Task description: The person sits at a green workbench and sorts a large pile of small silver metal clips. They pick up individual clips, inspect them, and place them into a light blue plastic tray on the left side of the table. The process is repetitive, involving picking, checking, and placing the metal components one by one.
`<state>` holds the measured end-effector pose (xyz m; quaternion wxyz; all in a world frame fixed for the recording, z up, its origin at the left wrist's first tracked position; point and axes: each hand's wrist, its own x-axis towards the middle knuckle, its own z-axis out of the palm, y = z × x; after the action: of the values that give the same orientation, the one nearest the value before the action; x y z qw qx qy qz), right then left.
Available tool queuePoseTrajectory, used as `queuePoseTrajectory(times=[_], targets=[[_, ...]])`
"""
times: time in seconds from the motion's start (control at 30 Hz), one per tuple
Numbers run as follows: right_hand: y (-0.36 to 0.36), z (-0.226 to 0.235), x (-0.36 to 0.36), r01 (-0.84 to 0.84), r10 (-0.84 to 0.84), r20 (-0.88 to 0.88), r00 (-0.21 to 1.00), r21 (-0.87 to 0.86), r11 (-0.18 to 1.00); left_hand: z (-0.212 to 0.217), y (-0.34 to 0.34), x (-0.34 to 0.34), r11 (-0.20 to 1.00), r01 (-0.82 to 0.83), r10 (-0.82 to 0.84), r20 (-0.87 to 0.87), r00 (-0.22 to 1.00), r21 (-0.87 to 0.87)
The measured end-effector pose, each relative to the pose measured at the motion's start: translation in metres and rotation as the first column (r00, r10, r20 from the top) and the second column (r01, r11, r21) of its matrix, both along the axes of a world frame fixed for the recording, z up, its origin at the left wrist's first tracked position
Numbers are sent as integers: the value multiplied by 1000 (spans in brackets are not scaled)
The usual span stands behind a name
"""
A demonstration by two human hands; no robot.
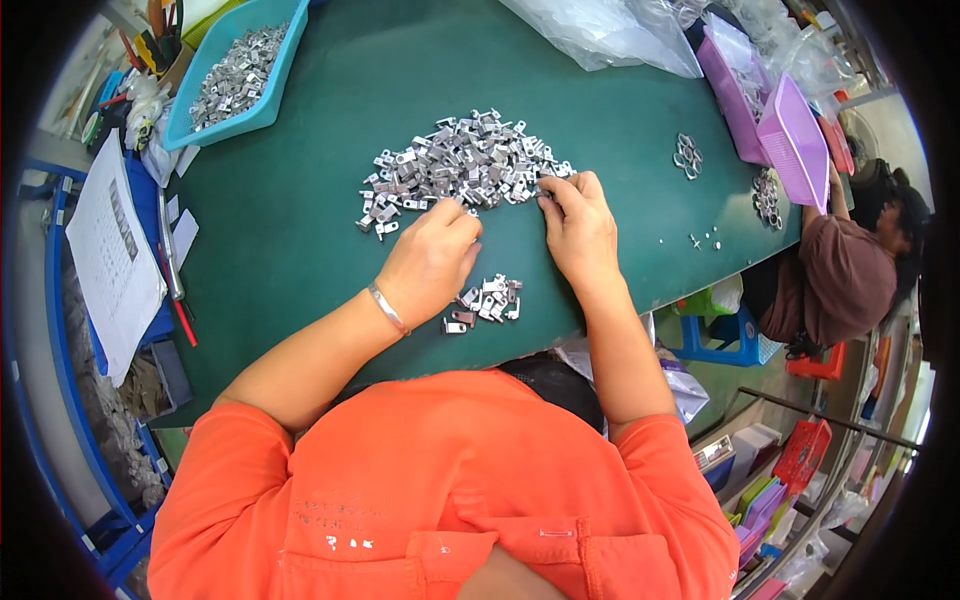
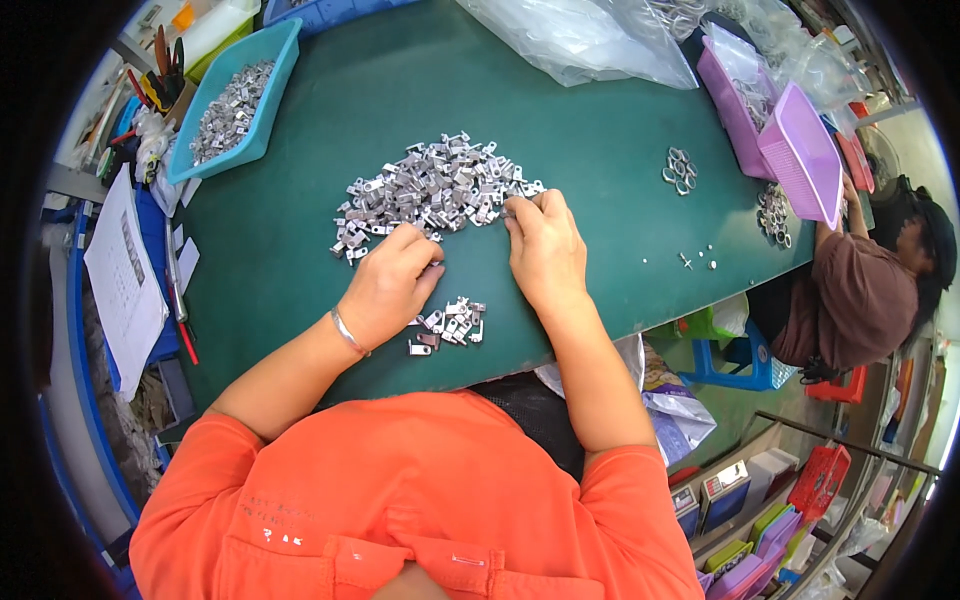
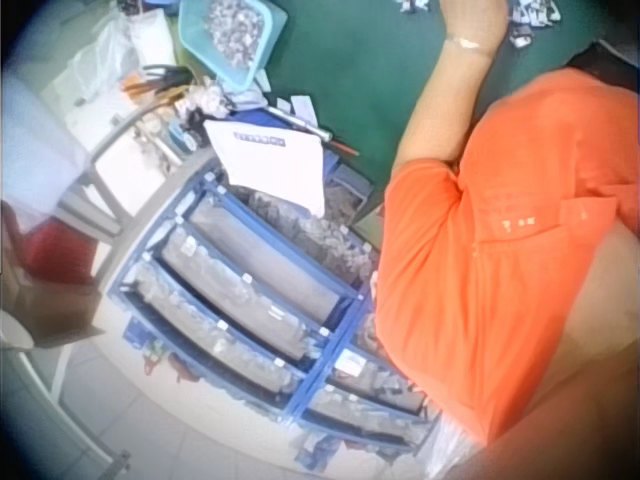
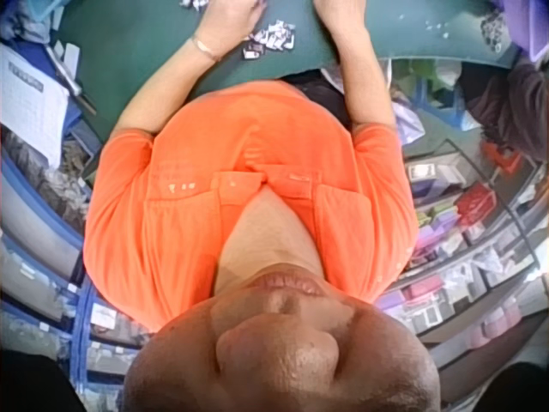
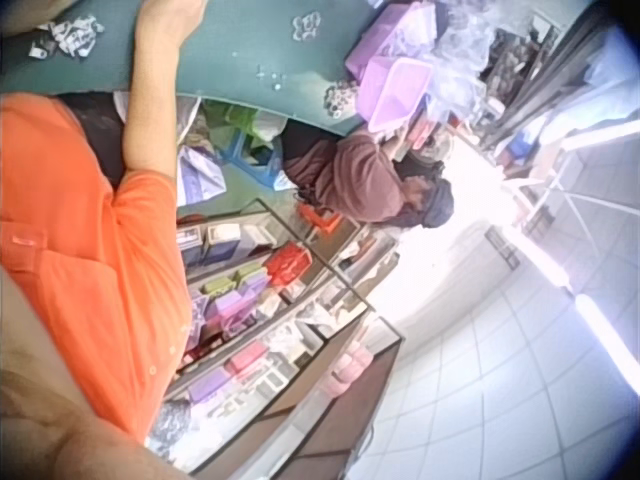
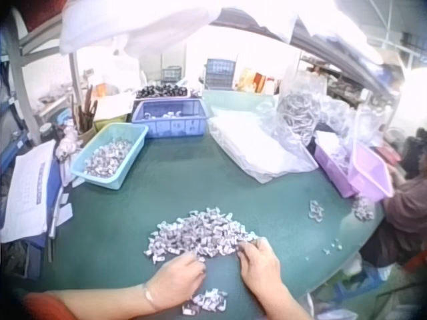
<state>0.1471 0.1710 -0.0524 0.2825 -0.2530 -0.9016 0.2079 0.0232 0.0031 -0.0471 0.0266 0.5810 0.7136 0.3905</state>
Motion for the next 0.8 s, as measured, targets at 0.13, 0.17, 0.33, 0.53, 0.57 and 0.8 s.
queuePoseTrajectory(times=[0.13,0.17,0.33,0.53,0.57,0.8], targets=[[2,-3,4,-88,91,-105,990,28,996,7,-12,-9,995,16,32,439,898,-103],[-1,-1,7,-112,102,-158,982,-55,992,6,-14,-9,993,23,39,505,862,-116],[-24,21,27,-250,208,-172,963,-277,928,3,-19,-12,994,41,27,581,814,-103],[-25,21,30,-425,433,-38,901,-285,859,1,-26,-16,994,58,-35,239,970,-91],[-25,17,24,-347,343,-54,938,-179,921,2,-27,-14,993,62,-34,247,968,-104],[-21,-1,0,-119,98,-172,980,-116,986,9,-35,-8,984,98,-45,328,944,-148]])
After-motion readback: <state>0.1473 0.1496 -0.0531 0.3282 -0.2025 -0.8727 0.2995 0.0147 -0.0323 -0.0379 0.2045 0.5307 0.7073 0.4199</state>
